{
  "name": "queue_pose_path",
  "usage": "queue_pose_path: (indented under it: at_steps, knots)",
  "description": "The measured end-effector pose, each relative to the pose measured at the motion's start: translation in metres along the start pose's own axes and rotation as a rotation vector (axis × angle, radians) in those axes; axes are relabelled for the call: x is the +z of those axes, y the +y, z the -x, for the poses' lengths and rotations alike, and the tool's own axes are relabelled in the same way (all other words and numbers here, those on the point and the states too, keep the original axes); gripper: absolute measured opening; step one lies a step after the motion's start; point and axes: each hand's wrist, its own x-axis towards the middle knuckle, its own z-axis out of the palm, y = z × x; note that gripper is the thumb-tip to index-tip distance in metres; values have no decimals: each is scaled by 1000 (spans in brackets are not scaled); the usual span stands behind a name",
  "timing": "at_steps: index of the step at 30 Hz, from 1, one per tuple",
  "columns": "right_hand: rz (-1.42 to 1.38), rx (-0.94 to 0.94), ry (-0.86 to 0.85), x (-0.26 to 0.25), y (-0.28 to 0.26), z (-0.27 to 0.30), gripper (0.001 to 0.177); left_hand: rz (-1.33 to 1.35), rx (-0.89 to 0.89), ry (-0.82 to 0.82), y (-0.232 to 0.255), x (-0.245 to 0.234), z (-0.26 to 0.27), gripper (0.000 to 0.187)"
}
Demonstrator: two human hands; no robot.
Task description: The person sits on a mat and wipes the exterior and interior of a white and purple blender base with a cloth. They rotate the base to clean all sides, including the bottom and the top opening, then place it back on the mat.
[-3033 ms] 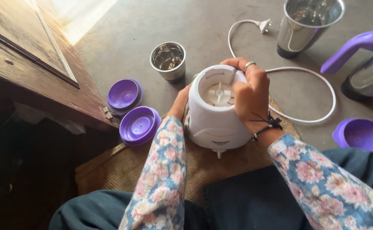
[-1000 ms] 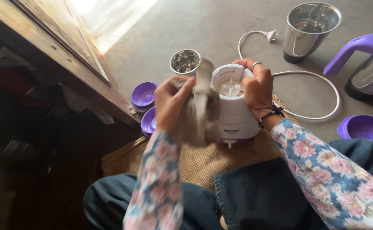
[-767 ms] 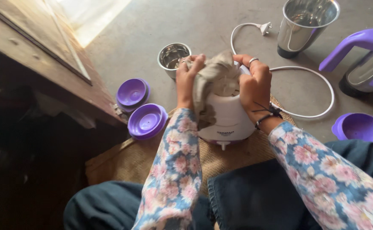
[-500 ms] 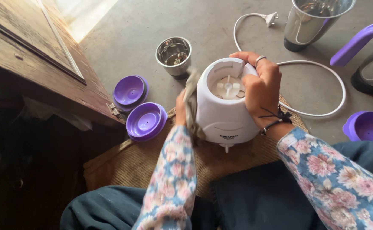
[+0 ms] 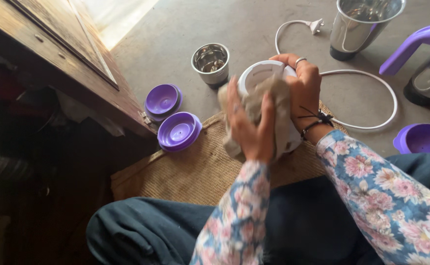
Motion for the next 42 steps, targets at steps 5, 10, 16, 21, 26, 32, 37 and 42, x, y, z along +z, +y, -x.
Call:
queue_pose_path:
  at_steps: [5, 10, 16, 21, 26, 32, 37, 42]
  knots:
    - [223, -44, 194, 7, 26, -6, 22, -213, -234, -428, 5, 14, -91, 55]
    - [62, -1, 87, 3, 13, 4, 40, 271, 105, -884, -25, -9, -140, 62]
    - [-24, 30, -8, 1, -26, 9, 51, 546, -190, -848, -139, 3, -117, 54]
    - [29, 95, 27, 3, -37, 8, 50, 633, -461, -825, -291, 78, -105, 48]
    - [6, 21, 35, 3, -34, 7, 51, 762, -498, -546, -363, 39, -36, 44]
    - [31, 15, 56, 2, -22, 6, 51, 545, -552, -196, -247, 19, 36, 52]
    - [-27, 19, 25, 2, -20, 2, 52, 602, -673, 75, -126, 8, 85, 65]
    - [-8, 37, 20, 1, -16, 1, 52, 393, -529, 246, -56, 15, 85, 76]
